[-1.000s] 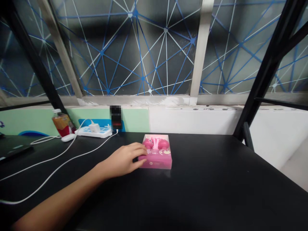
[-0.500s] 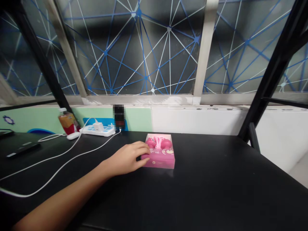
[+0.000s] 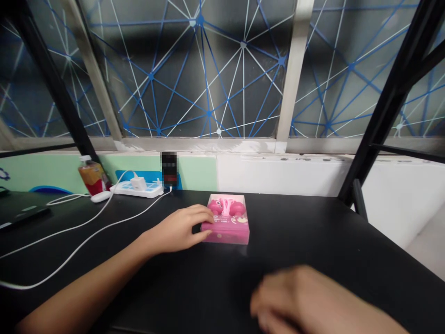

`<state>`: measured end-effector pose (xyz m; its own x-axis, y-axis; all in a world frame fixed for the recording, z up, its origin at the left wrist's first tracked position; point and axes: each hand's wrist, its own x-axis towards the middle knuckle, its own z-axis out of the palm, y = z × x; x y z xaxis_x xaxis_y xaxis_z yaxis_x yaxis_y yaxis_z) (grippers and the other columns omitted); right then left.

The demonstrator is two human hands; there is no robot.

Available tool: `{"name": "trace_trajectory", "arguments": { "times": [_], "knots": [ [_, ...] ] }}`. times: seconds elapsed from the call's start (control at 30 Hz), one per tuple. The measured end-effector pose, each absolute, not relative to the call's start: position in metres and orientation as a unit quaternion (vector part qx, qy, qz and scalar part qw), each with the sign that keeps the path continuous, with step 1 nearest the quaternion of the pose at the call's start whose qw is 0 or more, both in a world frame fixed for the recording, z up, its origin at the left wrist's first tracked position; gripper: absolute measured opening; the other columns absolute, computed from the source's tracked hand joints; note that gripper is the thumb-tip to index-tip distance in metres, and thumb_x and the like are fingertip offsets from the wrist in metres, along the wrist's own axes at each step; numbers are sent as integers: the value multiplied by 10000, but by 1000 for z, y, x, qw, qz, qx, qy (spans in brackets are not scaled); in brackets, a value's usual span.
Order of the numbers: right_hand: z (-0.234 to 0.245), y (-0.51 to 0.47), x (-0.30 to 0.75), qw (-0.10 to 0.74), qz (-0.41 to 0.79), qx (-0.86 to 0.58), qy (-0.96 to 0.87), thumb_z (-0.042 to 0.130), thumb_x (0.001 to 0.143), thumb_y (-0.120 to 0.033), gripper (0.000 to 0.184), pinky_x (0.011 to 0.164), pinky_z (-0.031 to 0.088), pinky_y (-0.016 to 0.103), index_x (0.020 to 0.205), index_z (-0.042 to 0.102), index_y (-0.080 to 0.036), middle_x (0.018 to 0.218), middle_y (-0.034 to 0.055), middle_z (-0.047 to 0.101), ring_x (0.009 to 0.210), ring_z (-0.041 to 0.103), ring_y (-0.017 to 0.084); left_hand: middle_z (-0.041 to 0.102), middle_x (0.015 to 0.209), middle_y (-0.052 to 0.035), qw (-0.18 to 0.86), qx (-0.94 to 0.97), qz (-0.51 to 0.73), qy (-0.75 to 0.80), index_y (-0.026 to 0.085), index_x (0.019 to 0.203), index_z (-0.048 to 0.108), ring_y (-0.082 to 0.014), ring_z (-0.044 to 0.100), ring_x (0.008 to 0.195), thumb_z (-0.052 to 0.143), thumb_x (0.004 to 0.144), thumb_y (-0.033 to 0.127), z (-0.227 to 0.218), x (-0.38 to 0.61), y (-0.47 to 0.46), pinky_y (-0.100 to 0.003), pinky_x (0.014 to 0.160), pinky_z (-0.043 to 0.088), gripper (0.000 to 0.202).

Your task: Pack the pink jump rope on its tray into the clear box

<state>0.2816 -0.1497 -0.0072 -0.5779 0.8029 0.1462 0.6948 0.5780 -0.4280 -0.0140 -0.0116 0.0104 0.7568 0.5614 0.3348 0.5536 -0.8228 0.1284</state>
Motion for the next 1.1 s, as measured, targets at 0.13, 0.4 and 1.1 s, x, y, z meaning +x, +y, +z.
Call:
{"name": "trace_trajectory", "arguments": {
  "times": [0.13, 0.4, 1.1],
  "knots": [
    [15, -67, 268, 196, 18, -478, -856, 517, 930, -355, 246, 687, 511, 366, 1136, 622, -271, 1008, 69, 641, 774, 646, 221, 639, 1216, -30, 30, 936, 189, 294, 242, 1117, 641, -205, 575, 1145, 564, 897, 241, 17, -20, -9, -333, 1010, 459, 232],
    [-34, -41, 252, 245, 5, -467, -849, 524, 919, -340, 282, 682, 521, 370, 1177, 556, -231, 1073, 82, 549, 748, 622, 196, 609, 1221, -50, 66, 928, 205, 303, 234, 1182, 604, -220, 539, 1172, 588, 843, 181, 6, -23, -10, -359, 1023, 448, 344],
    [-34, -33, 264, 243, 36, -465, -851, 433, 982, -381, 282, 655, 485, 330, 1106, 650, -251, 889, 40, 658, 691, 629, 180, 541, 1355, -57, 114, 923, 217, 296, 249, 1102, 646, -214, 487, 1279, 581, 909, 255, -5, -18, 2, -389, 1090, 388, 204]
  ]
}}
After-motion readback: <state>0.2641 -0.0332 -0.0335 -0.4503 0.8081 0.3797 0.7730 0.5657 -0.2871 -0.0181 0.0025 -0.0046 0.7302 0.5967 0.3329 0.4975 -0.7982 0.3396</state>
